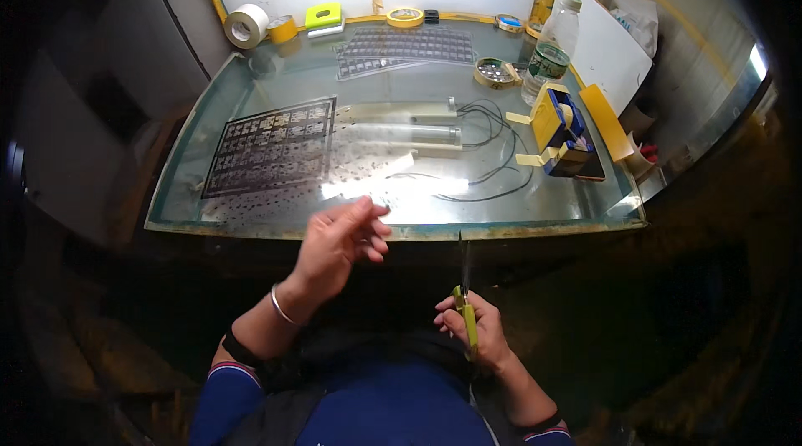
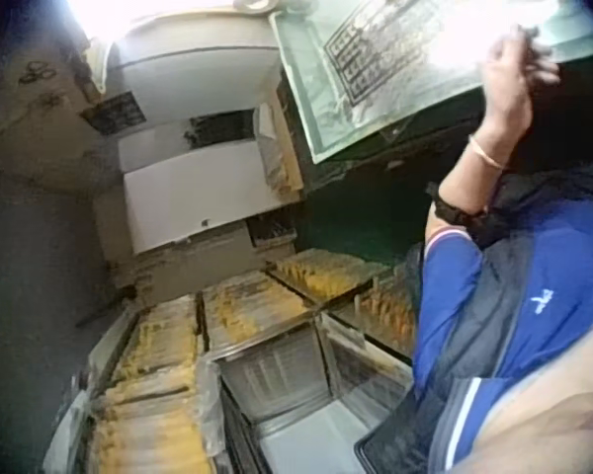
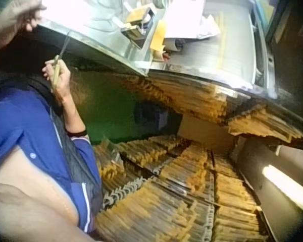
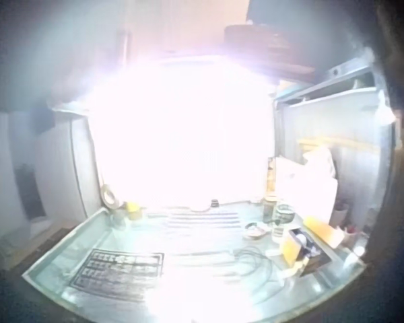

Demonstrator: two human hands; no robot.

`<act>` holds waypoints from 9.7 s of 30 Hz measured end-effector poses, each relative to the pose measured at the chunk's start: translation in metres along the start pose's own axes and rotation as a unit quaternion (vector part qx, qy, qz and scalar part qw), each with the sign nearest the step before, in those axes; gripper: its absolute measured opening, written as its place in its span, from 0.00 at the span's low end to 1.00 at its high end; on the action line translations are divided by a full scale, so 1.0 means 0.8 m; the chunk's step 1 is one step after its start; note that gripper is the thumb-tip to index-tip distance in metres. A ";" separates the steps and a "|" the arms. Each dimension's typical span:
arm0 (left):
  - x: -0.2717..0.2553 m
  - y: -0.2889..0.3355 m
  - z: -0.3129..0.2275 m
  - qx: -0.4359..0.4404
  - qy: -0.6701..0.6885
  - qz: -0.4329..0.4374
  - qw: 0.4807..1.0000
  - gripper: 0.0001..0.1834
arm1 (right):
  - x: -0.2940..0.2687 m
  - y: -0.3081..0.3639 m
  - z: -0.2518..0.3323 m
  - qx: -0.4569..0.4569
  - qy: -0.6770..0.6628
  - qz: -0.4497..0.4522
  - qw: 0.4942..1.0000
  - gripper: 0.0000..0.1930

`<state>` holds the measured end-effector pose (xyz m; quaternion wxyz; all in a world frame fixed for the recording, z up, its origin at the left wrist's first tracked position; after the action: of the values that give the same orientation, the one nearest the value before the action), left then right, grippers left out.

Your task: Cutting several metal grids into smaller pieces using scissors on a glass table.

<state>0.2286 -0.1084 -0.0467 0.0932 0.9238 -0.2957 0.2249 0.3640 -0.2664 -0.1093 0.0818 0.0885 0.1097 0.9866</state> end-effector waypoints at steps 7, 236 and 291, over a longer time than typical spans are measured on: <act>-0.041 0.014 -0.074 0.285 -0.310 -0.069 0.904 0.14 | -0.011 0.002 -0.010 0.012 -0.003 -0.006 1.000 0.11; 0.010 0.040 0.064 -0.185 -0.075 0.152 0.968 0.09 | 0.011 -0.003 0.027 0.194 0.167 0.259 0.931 0.21; 0.056 0.062 0.096 -0.205 -0.020 0.086 0.975 0.12 | 0.013 -0.003 0.001 0.086 0.156 -0.062 0.982 0.09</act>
<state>0.2597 -0.1942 -0.0911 0.2549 0.8603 -0.4157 0.1484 0.3541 -0.2618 -0.1076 0.1165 -0.0666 0.2111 0.9682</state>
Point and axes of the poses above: each hand's wrist, its own y-axis away from the middle knuckle, its own x-axis out of the palm, z = x × y, the point moved 6 cm from there along -y, towards the middle knuckle, and after that the axes turned 7 degrees about x, right-handed, at the moved point
